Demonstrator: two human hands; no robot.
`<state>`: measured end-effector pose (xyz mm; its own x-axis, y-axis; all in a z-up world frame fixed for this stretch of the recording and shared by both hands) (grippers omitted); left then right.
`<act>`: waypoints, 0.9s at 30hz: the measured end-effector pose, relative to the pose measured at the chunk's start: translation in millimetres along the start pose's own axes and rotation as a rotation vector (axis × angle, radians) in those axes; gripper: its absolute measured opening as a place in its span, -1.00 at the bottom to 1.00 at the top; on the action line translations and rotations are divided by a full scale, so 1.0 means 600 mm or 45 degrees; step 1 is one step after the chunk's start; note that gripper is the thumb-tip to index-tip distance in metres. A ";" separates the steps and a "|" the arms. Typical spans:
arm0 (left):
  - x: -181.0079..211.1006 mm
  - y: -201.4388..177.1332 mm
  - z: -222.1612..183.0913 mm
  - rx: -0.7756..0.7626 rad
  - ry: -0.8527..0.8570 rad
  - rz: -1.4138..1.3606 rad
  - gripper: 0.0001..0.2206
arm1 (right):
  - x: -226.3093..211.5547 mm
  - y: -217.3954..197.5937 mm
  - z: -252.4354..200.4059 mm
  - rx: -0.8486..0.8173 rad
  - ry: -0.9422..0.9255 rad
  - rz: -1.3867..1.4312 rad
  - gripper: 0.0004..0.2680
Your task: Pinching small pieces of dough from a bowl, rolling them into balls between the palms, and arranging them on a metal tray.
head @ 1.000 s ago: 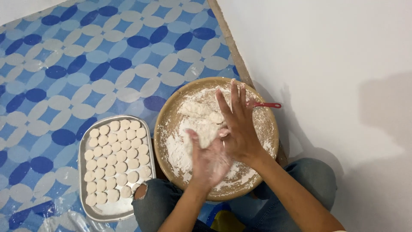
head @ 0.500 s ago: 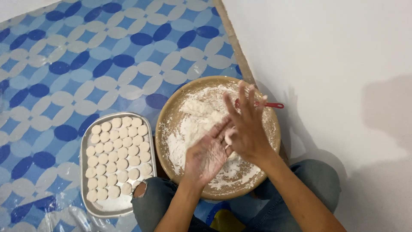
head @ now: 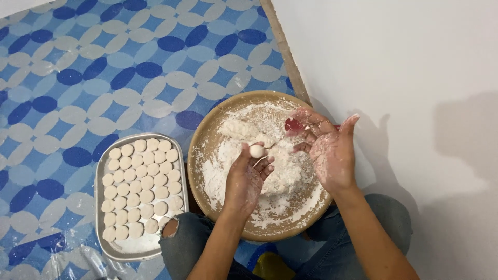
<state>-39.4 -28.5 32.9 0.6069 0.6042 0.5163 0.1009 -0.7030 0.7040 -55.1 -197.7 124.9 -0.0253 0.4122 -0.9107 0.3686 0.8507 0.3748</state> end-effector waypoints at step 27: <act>0.083 0.206 -0.173 -0.381 1.491 1.846 -0.83 | 0.010 0.019 -0.027 -0.250 0.100 0.269 -0.47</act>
<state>-78.7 -46.4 196.5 -0.6991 -0.3092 0.6448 -0.1282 -0.8329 -0.5384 -66.0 -180.4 126.8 -0.0415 0.6045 -0.7956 0.1865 0.7869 0.5882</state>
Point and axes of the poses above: each hand's wrist, its own z-axis towards the middle knuckle, its own y-axis out of the palm, x = y × z, the point moved 10 cm from there along z, towards the middle knuckle, and after that the axes turned 2 degrees about -z, right-handed, at the moved point
